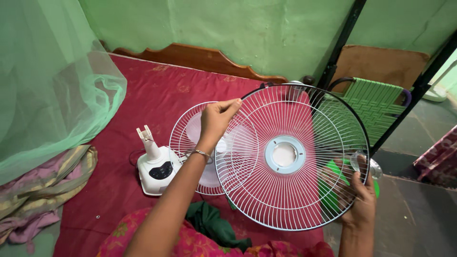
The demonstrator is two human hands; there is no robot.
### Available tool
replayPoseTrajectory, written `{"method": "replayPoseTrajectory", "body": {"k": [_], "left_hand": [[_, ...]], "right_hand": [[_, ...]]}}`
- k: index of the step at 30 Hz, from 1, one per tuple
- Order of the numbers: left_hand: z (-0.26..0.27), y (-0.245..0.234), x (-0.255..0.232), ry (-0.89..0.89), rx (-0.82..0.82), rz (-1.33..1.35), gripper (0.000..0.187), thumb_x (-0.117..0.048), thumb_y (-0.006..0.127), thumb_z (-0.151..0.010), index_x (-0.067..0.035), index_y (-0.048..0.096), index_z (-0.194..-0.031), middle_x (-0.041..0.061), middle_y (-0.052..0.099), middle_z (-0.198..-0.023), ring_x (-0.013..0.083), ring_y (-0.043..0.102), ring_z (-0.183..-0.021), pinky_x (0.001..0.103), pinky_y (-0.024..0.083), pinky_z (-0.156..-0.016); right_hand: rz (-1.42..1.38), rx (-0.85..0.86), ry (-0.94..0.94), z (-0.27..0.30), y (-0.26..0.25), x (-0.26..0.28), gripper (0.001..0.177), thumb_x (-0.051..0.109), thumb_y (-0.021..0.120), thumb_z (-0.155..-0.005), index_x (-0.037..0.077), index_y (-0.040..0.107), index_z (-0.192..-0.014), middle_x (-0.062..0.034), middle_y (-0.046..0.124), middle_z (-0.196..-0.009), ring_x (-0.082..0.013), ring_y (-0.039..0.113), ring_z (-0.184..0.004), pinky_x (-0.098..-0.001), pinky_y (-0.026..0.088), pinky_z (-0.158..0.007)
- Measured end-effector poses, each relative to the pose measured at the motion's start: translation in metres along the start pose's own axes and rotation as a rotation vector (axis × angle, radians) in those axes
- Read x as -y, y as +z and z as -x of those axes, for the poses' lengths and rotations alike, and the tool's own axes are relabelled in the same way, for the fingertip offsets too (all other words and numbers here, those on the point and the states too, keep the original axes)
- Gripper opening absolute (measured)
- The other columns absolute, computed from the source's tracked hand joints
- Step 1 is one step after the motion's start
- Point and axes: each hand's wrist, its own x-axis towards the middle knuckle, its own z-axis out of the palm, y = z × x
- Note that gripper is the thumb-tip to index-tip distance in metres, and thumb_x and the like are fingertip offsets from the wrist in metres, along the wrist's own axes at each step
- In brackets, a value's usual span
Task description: The person assembles a table fan by screwing the central hub onto the fan blades, then attaching the front and rear wire cages. They use a screwdriver to secure the rear cage to the fan base.
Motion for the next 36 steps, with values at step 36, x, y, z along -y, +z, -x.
{"method": "replayPoseTrajectory", "body": {"k": [36], "left_hand": [[-0.006,0.011,0.000,0.203,-0.011,0.015,0.032,-0.030,0.073,-0.093,-0.009,0.076,-0.117,0.003,0.081,-0.097,0.0061,0.076,-0.085,0.025,0.060,-0.075]], "right_hand": [[-0.002,0.012,0.138,0.002,0.019,-0.004,0.045,0.021,0.050,-0.107,0.013,0.049,-0.151,-0.0261,0.063,-0.135,-0.0359,0.070,-0.103,-0.0477,0.060,-0.083]]}}
